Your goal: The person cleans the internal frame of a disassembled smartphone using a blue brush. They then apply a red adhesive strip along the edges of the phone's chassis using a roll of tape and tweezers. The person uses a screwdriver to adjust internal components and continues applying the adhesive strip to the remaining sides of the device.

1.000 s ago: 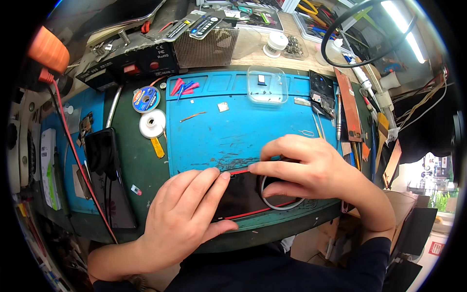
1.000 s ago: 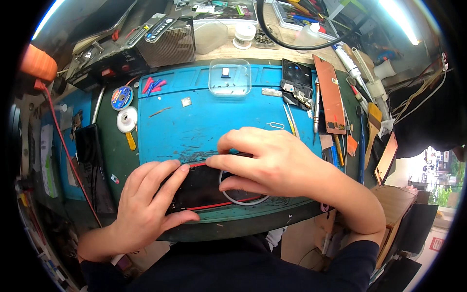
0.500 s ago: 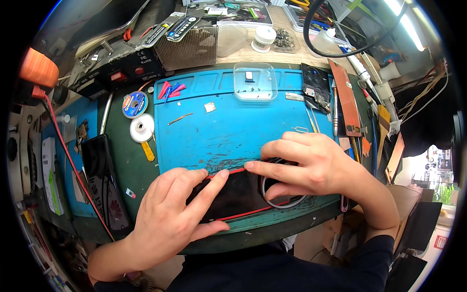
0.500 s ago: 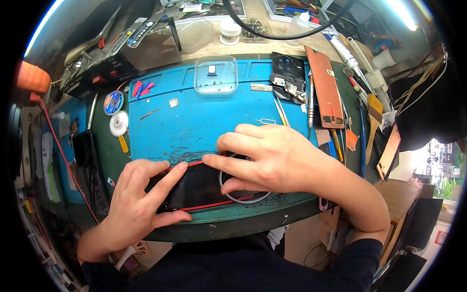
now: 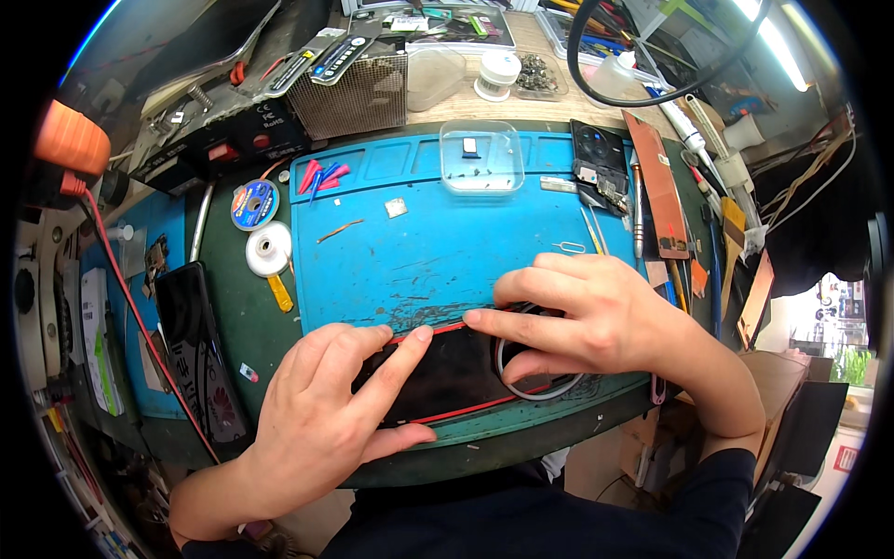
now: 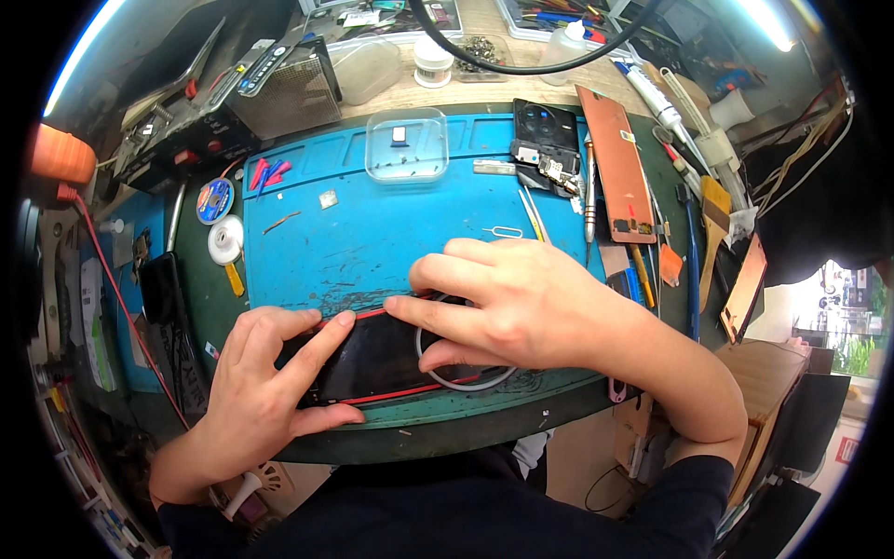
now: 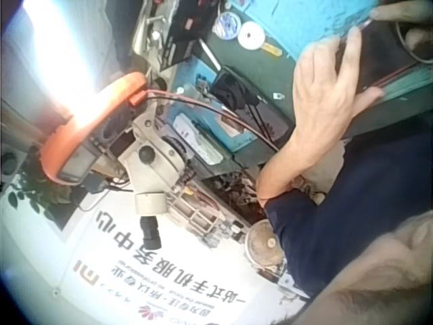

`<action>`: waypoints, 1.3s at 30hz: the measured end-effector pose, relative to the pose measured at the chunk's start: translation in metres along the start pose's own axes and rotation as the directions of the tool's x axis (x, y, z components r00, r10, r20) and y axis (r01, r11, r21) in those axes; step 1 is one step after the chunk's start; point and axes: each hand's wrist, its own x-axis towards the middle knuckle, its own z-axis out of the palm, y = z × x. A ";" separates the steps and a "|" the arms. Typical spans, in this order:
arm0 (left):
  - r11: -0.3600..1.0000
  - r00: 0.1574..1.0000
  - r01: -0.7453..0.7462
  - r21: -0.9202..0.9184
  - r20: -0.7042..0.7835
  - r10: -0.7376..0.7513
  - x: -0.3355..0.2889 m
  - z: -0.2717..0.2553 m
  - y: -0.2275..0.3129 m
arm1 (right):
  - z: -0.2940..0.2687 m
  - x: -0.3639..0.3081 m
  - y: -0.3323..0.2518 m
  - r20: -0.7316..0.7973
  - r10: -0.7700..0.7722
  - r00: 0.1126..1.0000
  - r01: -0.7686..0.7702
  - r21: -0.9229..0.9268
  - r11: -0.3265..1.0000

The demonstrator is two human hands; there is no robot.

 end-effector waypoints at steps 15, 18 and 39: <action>1.000 0.996 -0.006 -0.024 0.094 0.009 0.012 -0.009 0.001 | 0.002 -0.003 -0.002 0.022 0.036 0.999 -0.036 0.019 0.999; 0.998 0.992 -0.036 -0.051 0.122 0.042 0.025 -0.016 -0.002 | -0.002 -0.004 -0.002 -0.004 0.104 0.995 -0.103 0.065 0.992; 0.995 0.948 -0.007 -0.099 0.315 0.038 0.043 -0.032 0.008 | -0.016 -0.037 0.012 0.000 -0.006 1.000 0.006 -0.077 0.997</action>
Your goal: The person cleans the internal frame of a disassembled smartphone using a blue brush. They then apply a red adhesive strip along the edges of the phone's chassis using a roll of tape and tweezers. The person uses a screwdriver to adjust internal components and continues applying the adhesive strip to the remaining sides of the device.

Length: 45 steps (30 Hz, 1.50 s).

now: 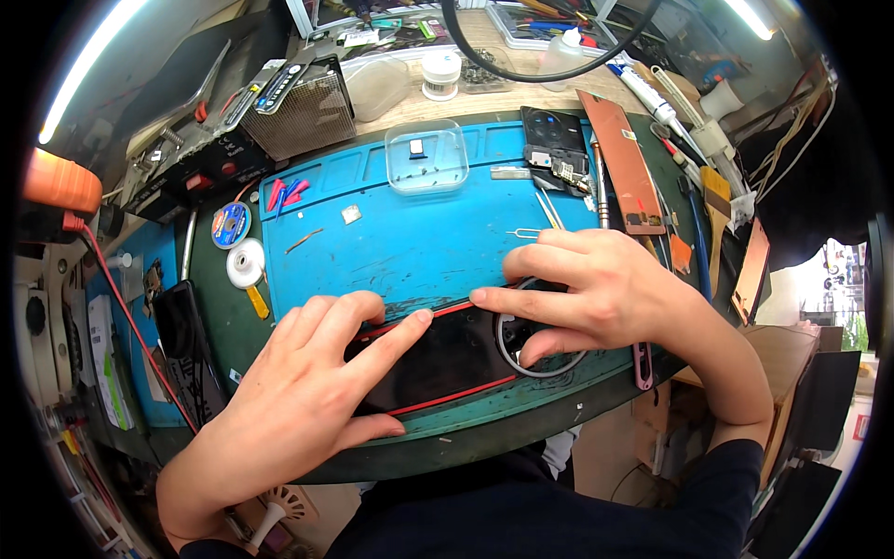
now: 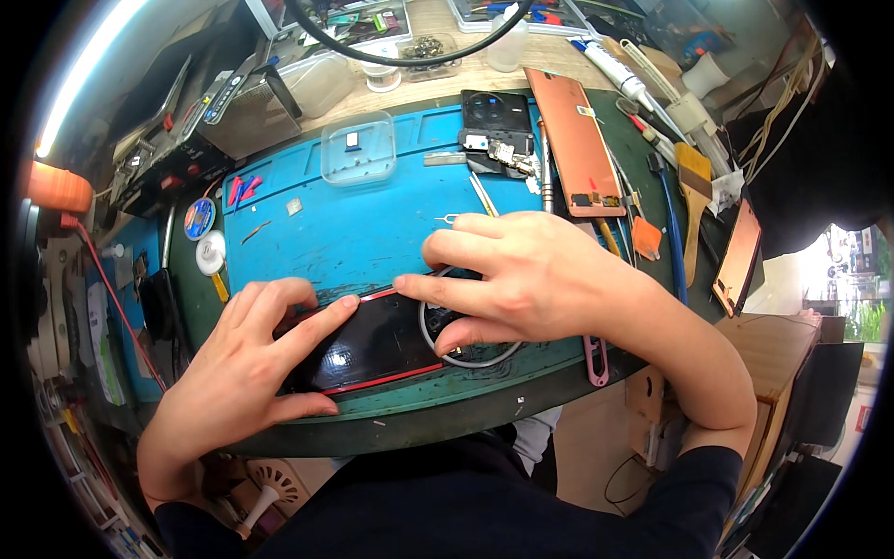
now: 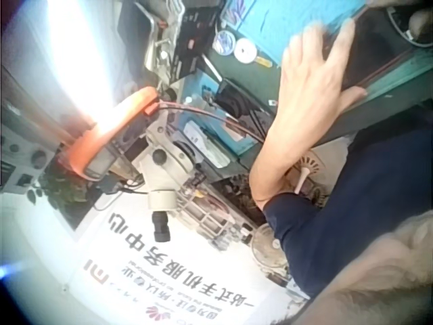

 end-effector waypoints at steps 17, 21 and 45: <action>1.000 1.000 0.000 0.027 0.016 0.000 0.001 -0.002 0.000 | 0.002 0.000 -0.002 0.009 0.012 1.000 -0.012 -0.012 1.000; 1.000 1.000 0.001 0.030 0.028 -0.002 0.003 -0.001 0.000 | 0.003 -0.002 -0.002 0.012 0.027 1.000 -0.027 -0.014 1.000; 0.979 0.982 -0.180 0.095 -0.048 0.185 0.036 0.009 0.003 | -0.028 -0.003 -0.015 -0.172 0.427 0.888 -0.381 0.246 0.891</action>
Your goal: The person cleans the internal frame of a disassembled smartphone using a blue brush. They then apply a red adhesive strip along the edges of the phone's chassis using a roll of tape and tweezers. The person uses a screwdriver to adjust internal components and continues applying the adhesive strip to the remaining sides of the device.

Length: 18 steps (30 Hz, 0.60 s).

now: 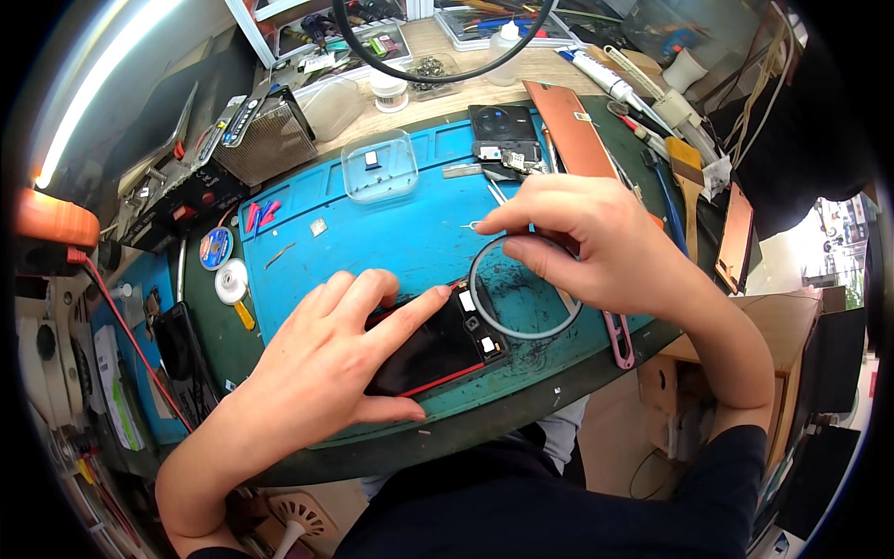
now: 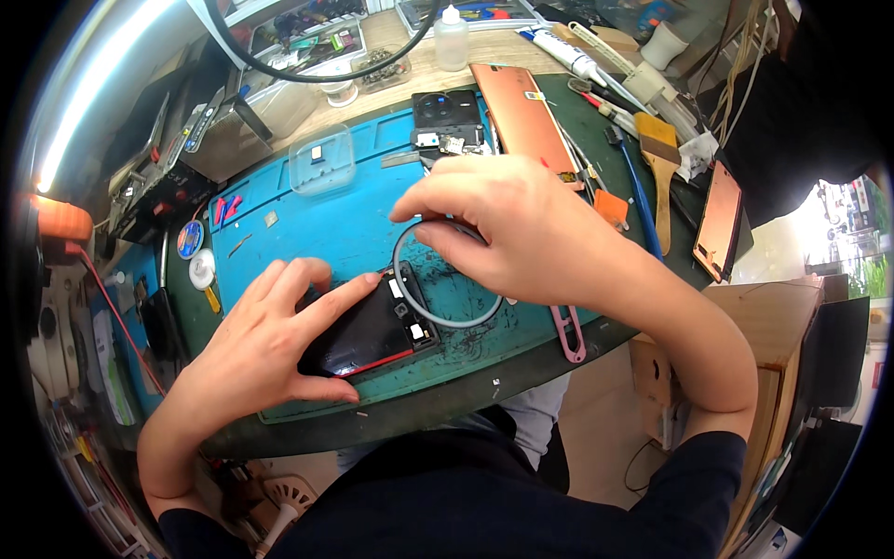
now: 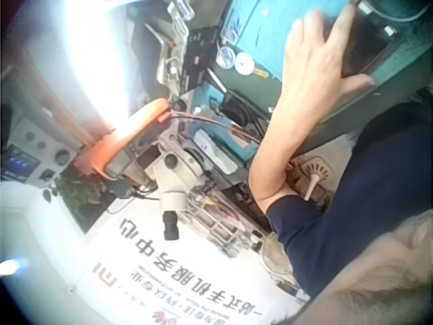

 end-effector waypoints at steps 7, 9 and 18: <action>1.000 0.999 0.025 -0.003 0.047 -0.024 0.003 -0.002 0.003 | 0.013 0.003 -0.037 -0.246 0.044 0.968 -0.054 -0.034 0.998; 0.999 0.999 0.008 0.034 0.032 -0.009 0.002 0.000 0.004 | 0.026 0.001 -0.047 -0.325 -0.111 0.939 0.030 -0.243 0.969; 0.970 0.837 -0.003 -0.244 -0.531 -0.131 0.000 0.039 -0.010 | 0.076 0.000 -0.077 -0.304 -0.388 0.870 0.144 -0.596 0.790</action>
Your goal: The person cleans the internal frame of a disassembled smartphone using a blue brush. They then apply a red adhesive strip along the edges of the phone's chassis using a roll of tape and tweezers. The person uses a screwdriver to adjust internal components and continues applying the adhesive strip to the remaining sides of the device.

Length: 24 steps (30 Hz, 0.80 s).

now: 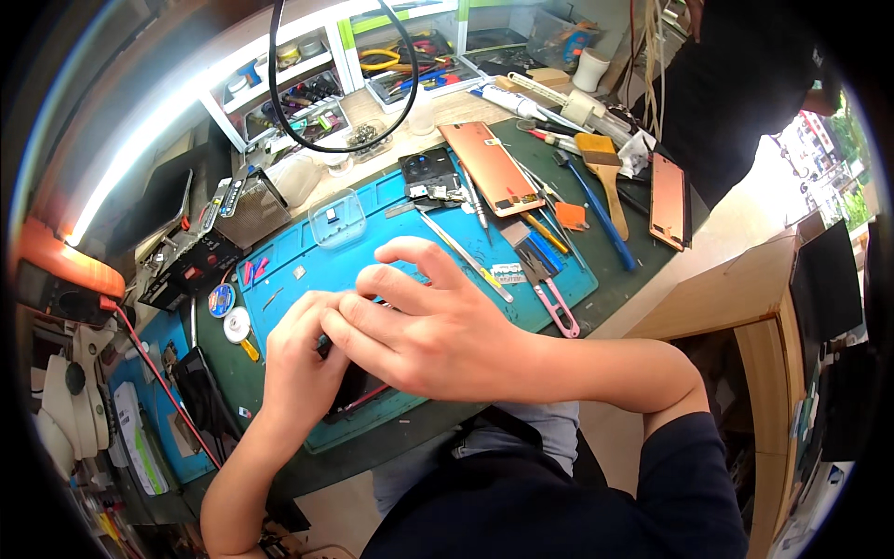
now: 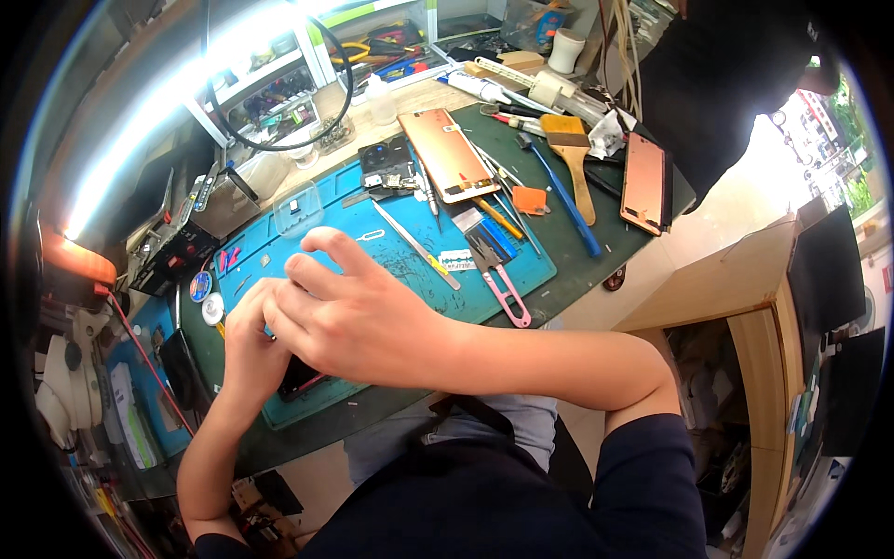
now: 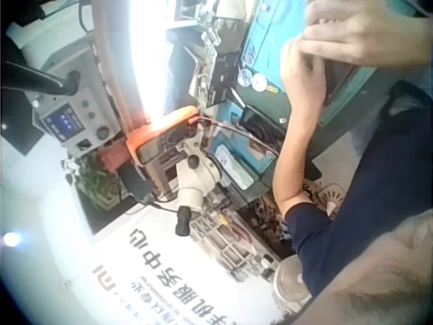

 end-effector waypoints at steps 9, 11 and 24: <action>0.883 0.929 0.365 -0.295 0.060 -0.365 0.000 0.006 0.005 | -0.085 -0.084 0.005 0.129 0.611 0.781 -0.544 -0.337 0.768; 0.852 0.927 0.369 -0.373 0.079 -0.367 0.007 0.009 0.007 | -0.084 -0.109 0.000 0.210 0.661 0.720 -0.561 -0.384 0.733; 0.881 0.944 0.317 -0.350 0.024 -0.330 0.003 0.020 -0.003 | -0.060 -0.087 -0.031 0.175 0.721 0.671 -0.738 0.061 0.672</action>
